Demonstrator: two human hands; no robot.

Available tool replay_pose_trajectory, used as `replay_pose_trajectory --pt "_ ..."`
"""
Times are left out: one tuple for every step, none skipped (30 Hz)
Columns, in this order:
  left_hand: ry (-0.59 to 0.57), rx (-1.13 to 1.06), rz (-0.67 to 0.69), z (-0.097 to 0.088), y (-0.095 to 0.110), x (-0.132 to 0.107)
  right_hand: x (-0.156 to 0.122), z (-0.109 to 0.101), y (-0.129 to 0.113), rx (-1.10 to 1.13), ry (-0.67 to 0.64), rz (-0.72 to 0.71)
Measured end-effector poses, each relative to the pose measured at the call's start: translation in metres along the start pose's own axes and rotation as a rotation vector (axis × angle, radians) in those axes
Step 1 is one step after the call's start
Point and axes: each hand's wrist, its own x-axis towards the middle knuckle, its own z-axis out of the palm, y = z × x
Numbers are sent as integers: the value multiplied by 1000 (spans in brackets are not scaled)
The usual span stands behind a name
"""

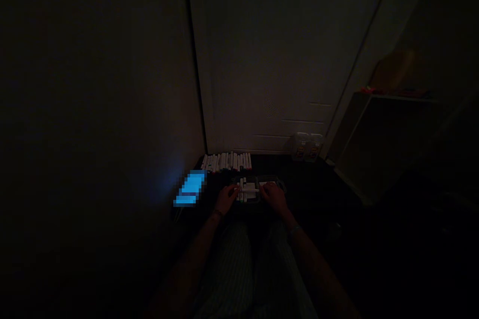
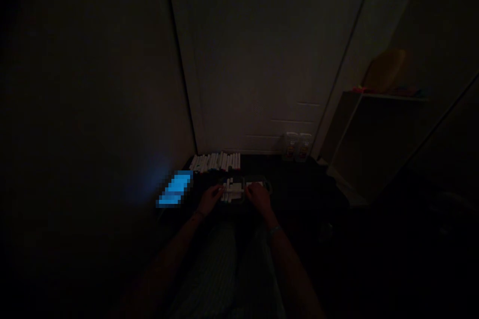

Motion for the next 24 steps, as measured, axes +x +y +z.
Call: replay_pose_trajectory --pt "-2 0 -1 0 0 0 0 0 0 1 -6 0" --pt "-3 -4 0 1 -1 0 0 0 0 3 -9 1" --pt "-1 -9 1 1 -1 0 0 0 0 5 -10 1" --pt "1 -14 3 2 -2 0 0 0 0 9 -10 1" --pt "0 -16 3 2 -3 1 0 0 0 14 -6 0" --pt "0 -15 1 2 -4 1 0 0 0 18 -2 -2" --pt "-2 -11 -1 3 -4 1 0 0 1 21 1 -7" --pt "-4 -6 -2 3 -5 1 -1 0 1 23 3 -11" --pt "-4 -2 -2 3 -5 1 -1 0 1 24 8 -14" --pt "-1 1 -2 3 -5 1 -1 0 1 25 11 -18" --pt "3 0 -4 3 -4 1 -1 0 1 24 13 -22" --pt "6 -3 -6 2 -4 1 -1 0 1 23 17 -24" --pt "9 -7 -10 2 -3 1 -1 0 1 21 23 -26" --pt "12 -10 -16 2 -2 0 -1 0 0 19 29 -26" --pt "16 -11 -22 2 -1 0 -1 0 0 17 36 -24" --pt "17 -12 -27 1 0 0 -1 0 0 16 42 -22" --pt "16 -14 -26 1 0 0 -1 0 0 16 45 -20" --pt "14 -17 -22 1 1 -1 -1 0 0 18 43 -22" --pt "15 -20 -17 0 1 -1 -1 -1 0 19 38 -23" --pt "15 -25 -10 0 1 -1 -1 -1 0 19 34 -22" --pt "16 -32 0 0 1 -1 -1 -1 0 17 28 -21" --pt "16 -39 9 0 1 -1 -1 -2 0 15 22 -19" --pt "17 -45 12 0 1 0 -1 -2 0 12 16 -15" --pt "17 -49 12 0 1 0 -1 -2 0 9 11 -13"
